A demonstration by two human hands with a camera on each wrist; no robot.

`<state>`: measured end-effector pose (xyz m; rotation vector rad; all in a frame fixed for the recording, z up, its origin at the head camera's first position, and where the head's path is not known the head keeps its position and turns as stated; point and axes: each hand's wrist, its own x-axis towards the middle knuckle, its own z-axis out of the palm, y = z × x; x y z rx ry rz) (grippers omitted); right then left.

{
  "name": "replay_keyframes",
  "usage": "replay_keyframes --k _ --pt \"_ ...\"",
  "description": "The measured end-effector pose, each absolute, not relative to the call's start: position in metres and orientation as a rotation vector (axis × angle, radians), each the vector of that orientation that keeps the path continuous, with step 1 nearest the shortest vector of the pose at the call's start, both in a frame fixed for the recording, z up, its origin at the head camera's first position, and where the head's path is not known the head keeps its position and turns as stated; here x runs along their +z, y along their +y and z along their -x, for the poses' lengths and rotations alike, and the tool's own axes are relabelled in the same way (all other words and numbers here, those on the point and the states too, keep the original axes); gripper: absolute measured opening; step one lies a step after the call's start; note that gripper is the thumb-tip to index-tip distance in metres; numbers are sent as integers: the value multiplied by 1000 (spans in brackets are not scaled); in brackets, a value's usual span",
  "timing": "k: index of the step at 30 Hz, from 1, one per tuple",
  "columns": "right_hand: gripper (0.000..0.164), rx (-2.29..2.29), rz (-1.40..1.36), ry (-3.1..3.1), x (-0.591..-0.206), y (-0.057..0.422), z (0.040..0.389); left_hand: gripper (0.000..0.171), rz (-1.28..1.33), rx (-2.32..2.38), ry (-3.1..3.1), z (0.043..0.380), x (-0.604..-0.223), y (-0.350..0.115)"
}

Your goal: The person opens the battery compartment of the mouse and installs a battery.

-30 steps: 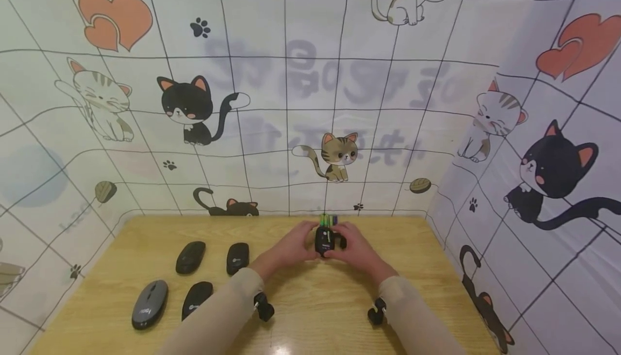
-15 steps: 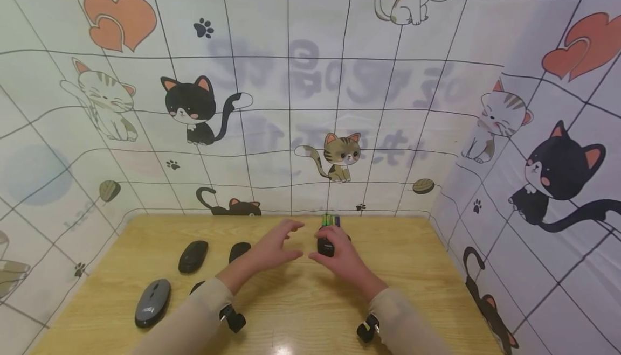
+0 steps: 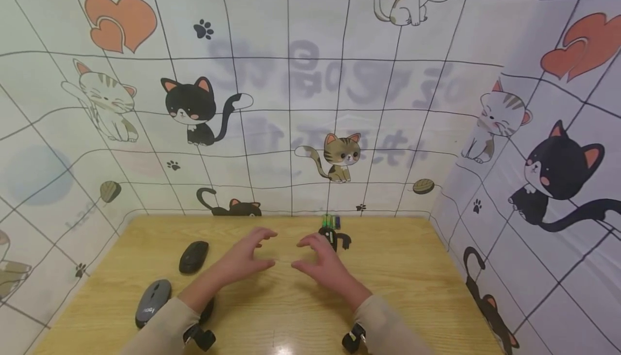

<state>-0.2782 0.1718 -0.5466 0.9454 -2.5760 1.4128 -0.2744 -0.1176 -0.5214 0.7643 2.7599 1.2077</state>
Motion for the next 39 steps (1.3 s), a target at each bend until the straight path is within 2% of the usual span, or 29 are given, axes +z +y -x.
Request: replay_keyframes --k 12,21,31,35,39 --pt "47 1396 -1055 -2645 -544 125 279 71 -689 981 2898 257 -521 -168" --pt "67 1348 -1125 -2756 -557 83 293 87 -617 885 2888 260 -527 -196" --pt "82 1163 -1133 -2849 -565 49 304 101 -541 820 2844 267 -539 -207" --pt "89 1043 -1153 -2891 -563 41 305 99 -549 821 2843 270 -544 -208" --pt "88 939 -1211 -2897 -559 33 308 93 -608 846 2853 274 -549 -208"
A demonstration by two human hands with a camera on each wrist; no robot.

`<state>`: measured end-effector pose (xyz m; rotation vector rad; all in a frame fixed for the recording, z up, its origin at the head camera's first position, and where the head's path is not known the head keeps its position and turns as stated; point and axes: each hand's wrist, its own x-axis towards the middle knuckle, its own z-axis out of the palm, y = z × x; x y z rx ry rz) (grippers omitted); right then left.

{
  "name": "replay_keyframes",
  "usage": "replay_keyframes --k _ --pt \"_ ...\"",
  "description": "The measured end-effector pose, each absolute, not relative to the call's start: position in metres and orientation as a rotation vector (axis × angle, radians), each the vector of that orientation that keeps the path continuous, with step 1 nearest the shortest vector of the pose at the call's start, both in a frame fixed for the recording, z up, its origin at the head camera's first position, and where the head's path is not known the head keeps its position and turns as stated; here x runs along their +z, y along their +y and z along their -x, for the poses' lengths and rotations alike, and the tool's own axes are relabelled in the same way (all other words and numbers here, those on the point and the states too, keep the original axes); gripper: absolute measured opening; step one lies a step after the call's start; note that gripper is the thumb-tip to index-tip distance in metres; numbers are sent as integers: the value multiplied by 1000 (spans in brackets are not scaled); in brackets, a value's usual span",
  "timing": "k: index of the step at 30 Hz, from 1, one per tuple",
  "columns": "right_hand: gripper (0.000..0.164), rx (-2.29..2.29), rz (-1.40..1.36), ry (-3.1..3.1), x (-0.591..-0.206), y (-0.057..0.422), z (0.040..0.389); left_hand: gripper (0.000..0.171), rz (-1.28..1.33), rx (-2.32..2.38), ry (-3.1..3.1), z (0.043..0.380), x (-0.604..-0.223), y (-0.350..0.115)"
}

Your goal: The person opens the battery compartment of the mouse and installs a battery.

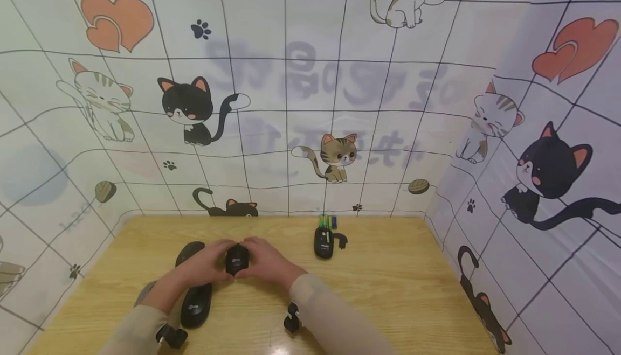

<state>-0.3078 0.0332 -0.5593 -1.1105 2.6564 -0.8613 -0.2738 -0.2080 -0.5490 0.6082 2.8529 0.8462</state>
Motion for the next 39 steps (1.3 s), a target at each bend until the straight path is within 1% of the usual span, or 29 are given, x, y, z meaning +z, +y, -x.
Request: replay_keyframes --k 7,15,19,25,33,39 --pt "79 -843 1148 2666 -559 29 311 86 -636 869 2862 276 -554 -208" --pt "83 -851 1125 2648 -561 30 312 85 -649 911 2852 277 -555 -210" --pt "81 -900 1130 2630 -565 32 314 85 -644 938 2834 276 -555 -209" --pt "81 -1040 1108 2561 -564 42 315 88 -643 992 2805 276 -556 -208" --pt "81 -1081 1142 2565 -552 62 310 84 -765 1111 2795 271 -547 -198" --pt "80 -1157 1121 2545 -541 79 301 82 -793 1202 2756 264 -541 -183"
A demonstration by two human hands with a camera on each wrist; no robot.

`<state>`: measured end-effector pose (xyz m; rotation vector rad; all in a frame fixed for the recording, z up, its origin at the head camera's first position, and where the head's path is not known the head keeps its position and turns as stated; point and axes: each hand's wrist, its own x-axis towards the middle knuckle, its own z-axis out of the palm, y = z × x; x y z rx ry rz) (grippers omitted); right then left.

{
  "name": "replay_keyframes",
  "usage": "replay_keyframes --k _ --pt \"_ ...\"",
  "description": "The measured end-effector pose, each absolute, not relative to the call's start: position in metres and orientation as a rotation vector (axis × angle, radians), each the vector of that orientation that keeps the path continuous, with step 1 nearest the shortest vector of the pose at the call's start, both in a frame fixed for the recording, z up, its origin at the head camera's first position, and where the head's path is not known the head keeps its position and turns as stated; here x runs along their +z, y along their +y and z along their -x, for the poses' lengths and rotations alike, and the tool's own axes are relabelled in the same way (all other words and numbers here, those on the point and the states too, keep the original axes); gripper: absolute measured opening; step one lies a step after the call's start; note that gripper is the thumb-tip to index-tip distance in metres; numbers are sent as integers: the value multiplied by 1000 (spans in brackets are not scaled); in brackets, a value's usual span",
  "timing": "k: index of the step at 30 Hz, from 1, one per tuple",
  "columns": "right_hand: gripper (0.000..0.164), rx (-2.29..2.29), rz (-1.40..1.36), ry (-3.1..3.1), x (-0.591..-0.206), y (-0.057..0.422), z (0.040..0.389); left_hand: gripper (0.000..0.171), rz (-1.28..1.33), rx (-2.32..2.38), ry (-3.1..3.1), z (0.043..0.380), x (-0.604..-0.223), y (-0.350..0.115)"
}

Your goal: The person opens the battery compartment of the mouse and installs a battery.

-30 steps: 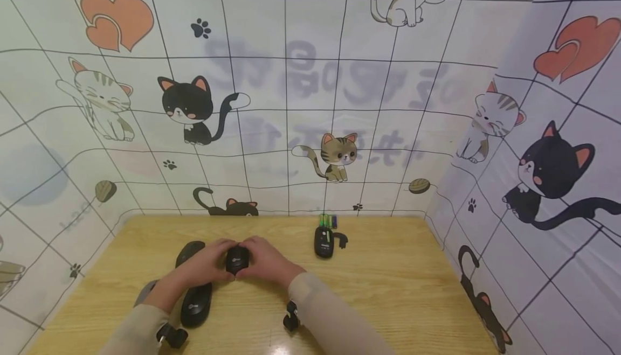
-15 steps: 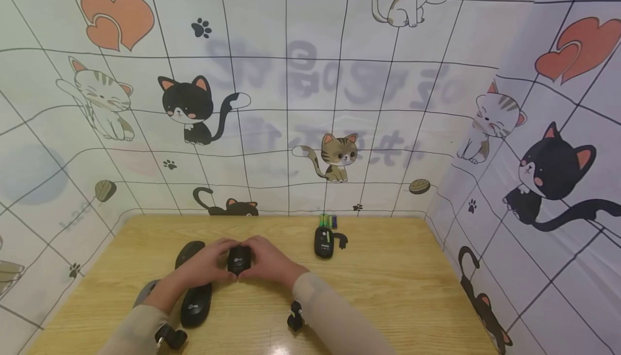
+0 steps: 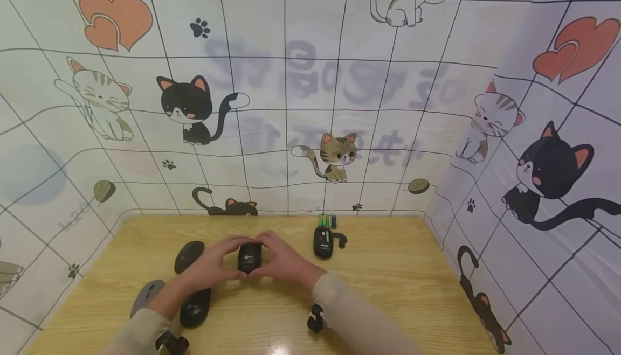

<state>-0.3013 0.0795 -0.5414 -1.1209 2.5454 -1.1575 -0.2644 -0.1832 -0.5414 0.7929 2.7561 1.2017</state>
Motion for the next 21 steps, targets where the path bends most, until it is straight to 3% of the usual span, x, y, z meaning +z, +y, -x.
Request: replay_keyframes --k 21 --pt "77 -1386 1117 2461 -536 137 267 81 -870 1385 2644 244 -537 -132"
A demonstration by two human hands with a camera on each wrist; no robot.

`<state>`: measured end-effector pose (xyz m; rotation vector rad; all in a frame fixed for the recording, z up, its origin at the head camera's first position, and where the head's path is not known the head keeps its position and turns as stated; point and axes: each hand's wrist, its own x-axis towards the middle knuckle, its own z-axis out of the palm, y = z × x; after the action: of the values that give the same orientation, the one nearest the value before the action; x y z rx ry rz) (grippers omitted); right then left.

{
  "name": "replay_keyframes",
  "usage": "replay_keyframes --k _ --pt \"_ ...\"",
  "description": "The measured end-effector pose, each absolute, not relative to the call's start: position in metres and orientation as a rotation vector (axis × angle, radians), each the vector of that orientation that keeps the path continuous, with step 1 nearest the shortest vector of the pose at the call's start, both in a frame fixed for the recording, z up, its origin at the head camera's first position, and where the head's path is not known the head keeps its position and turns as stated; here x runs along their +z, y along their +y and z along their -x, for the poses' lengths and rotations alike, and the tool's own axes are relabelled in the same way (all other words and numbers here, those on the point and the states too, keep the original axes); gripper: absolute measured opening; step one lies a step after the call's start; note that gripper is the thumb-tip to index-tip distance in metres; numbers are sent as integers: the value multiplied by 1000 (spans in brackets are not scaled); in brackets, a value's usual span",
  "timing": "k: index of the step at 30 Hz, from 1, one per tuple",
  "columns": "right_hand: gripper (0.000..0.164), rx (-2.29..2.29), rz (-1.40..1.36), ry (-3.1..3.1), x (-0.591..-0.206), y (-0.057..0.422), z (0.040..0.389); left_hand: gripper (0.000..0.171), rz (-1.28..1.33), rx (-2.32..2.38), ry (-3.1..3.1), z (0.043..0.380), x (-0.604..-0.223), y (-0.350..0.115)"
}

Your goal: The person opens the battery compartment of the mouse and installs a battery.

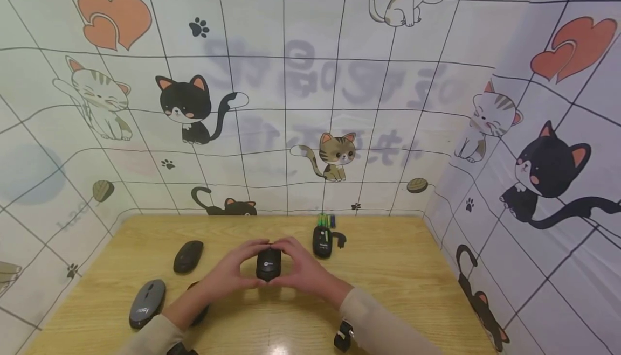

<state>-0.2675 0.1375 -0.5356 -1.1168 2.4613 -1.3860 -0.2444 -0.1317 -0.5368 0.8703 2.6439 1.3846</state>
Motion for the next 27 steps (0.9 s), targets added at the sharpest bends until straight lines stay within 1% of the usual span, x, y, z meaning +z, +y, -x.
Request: replay_keyframes --k 5,10,19,27 --pt "78 -1392 1094 2480 -533 152 262 80 -946 1406 2652 243 -538 -120" --pt "78 -1390 1130 2518 -533 163 258 80 -1001 1453 2639 241 -539 -111" --pt "75 -1456 1167 2515 -530 171 250 82 -1010 1552 2639 235 -542 -101" --pt "71 -1540 1265 2488 -529 173 244 76 -1043 1702 2555 228 -545 -97"
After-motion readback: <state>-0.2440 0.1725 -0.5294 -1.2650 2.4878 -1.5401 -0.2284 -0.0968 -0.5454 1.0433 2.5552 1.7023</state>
